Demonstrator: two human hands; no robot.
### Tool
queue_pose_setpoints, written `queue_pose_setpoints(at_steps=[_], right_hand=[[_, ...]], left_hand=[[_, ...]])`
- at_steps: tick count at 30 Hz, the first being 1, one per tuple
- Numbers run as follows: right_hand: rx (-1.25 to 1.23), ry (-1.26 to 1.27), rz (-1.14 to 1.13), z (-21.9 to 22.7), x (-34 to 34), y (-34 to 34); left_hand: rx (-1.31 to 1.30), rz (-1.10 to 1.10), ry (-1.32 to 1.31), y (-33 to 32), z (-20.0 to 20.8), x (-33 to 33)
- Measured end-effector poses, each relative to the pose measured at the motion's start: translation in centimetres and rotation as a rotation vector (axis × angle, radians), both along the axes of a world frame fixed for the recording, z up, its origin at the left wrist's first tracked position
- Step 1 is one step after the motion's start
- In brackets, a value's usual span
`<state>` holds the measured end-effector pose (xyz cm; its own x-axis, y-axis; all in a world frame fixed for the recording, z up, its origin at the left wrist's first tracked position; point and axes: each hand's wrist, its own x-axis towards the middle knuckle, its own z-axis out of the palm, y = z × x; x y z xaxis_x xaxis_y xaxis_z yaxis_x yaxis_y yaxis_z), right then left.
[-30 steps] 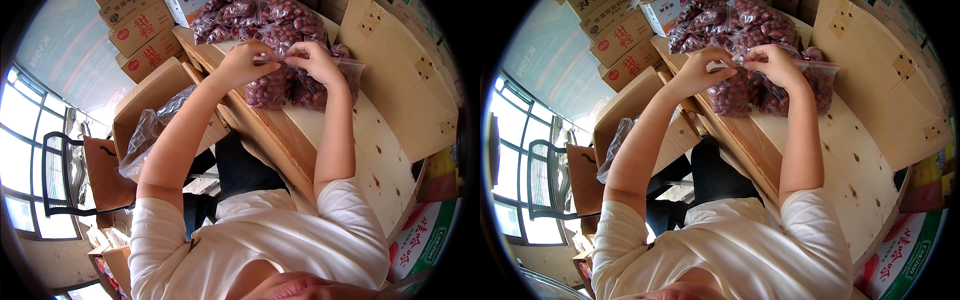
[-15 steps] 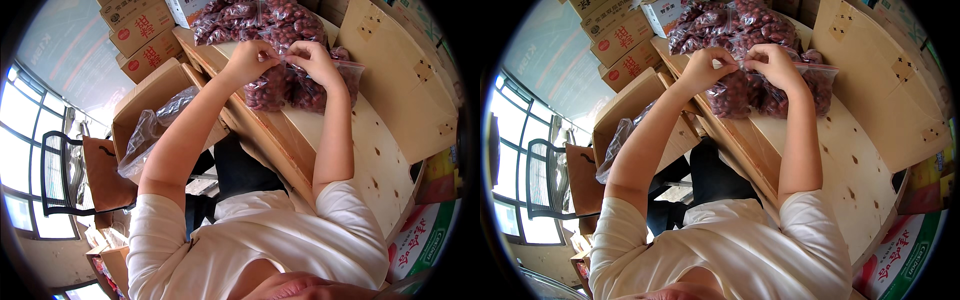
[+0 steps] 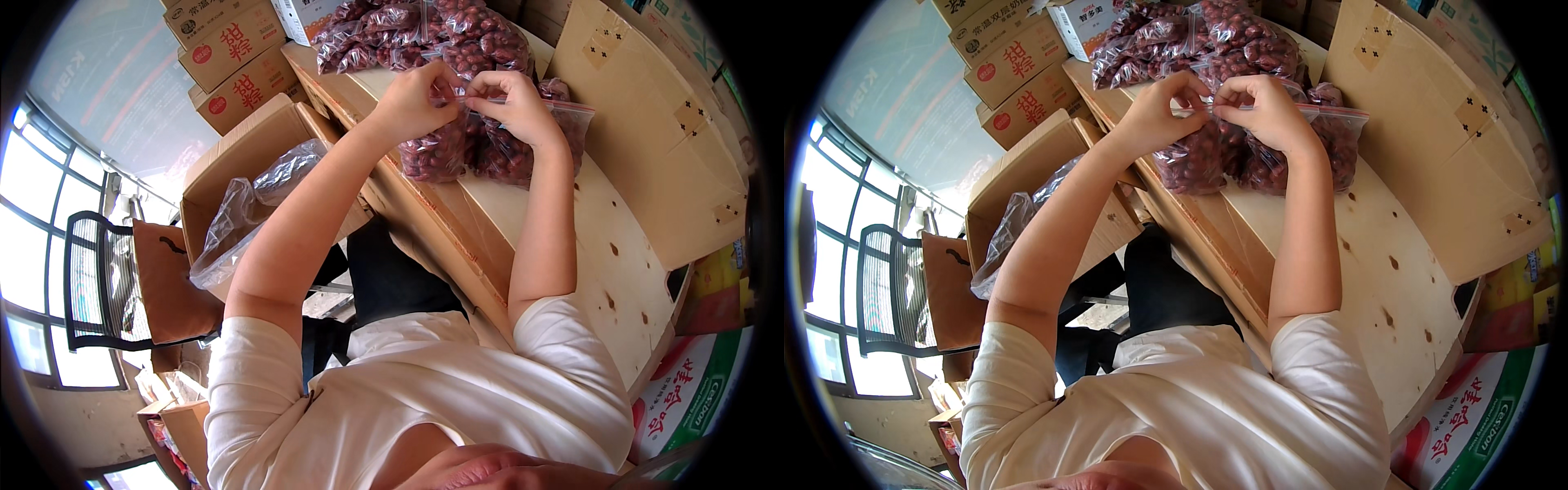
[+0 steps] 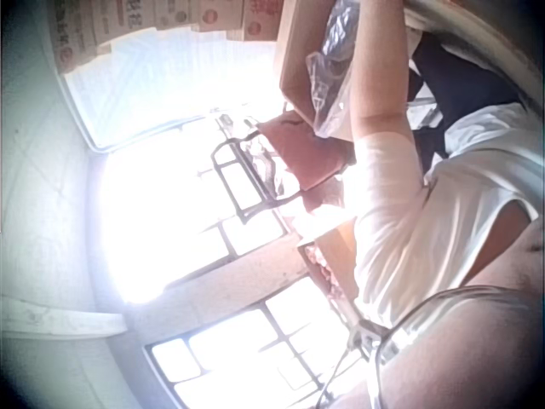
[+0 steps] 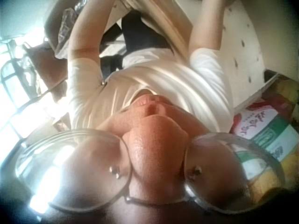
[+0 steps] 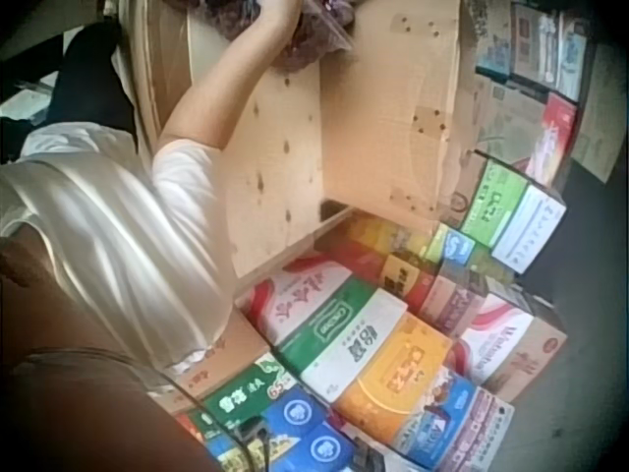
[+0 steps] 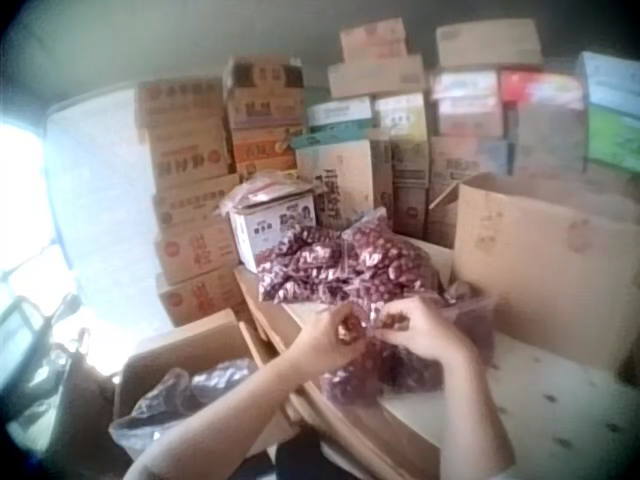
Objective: The person reaches into a large cardboard box lined with plastic and scoops dried red fruit into a clear plastic bag. They then seal the bag and place it on a stack of similar filled bags on a nearby table.
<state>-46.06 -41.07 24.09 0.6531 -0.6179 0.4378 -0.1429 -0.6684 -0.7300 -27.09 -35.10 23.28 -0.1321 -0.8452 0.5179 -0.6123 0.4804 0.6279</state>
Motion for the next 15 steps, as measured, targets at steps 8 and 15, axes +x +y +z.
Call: queue_pose_setpoints(at_steps=[8, 15], right_hand=[[-0.015, -0.001, 0.012, 0.19, -0.09, 0.14], [-0.045, -0.014, 0.025, -0.22, 0.07, -0.05]], left_hand=[[-0.127, 0.044, -0.2, -0.4, -0.09, 0.19], [-0.209, 0.119, -0.248, 0.0, -0.06, 0.04]])
